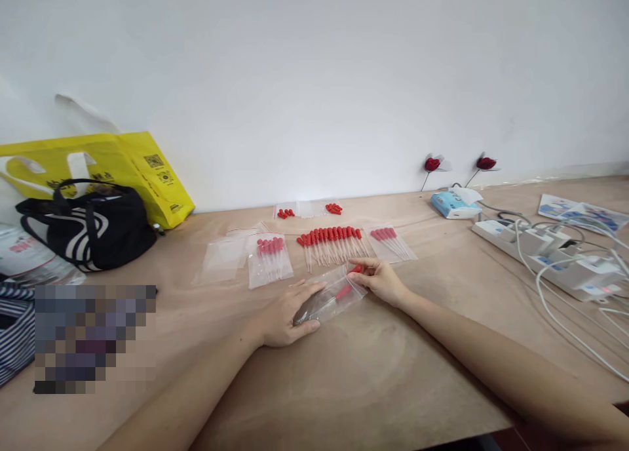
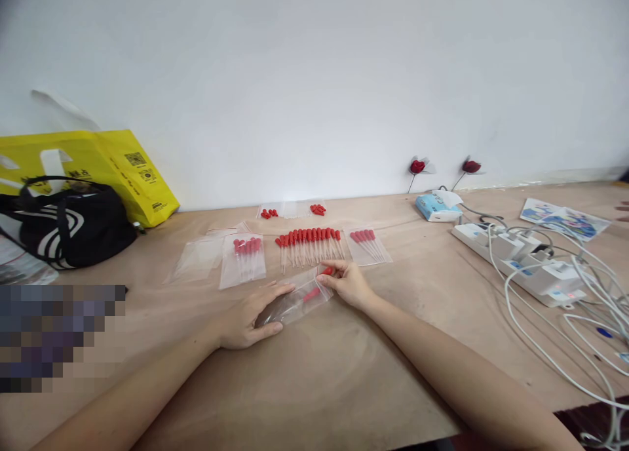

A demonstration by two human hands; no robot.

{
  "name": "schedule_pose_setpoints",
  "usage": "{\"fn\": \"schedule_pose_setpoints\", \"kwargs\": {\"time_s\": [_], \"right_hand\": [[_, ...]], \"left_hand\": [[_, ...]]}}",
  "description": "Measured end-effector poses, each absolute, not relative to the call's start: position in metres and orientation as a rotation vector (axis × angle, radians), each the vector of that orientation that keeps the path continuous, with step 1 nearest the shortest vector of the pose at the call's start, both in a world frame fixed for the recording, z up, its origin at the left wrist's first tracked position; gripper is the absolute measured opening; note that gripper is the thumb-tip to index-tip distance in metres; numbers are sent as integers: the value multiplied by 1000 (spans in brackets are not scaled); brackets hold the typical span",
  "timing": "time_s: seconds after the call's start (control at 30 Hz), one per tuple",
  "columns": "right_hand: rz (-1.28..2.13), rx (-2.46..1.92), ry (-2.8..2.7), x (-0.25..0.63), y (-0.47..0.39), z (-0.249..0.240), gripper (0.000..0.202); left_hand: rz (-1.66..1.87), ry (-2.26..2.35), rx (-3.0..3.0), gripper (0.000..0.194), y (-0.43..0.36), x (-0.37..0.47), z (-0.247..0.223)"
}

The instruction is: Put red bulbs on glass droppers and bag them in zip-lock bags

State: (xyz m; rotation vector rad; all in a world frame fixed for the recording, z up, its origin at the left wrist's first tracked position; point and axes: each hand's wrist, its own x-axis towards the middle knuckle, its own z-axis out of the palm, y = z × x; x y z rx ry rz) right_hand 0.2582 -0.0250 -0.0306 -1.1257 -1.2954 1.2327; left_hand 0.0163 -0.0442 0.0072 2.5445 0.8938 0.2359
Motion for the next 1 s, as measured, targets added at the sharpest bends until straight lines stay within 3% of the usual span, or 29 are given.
{"fn": "schedule_pose_setpoints", "kwargs": {"time_s": [0.37, 0.7, 1.0], "right_hand": [[1343, -1079, -1428, 260, -26, -30, 35], [1599, -985, -1545, 265, -31, -19, 46], [1413, -1141, -1758, 266, -26, -27, 38]], "left_hand": [[236, 885, 2568, 60, -44, 16, 6], [261, 874, 2568, 59, -44, 16, 5], [274, 853, 2585, 58, -44, 17, 6]]}}
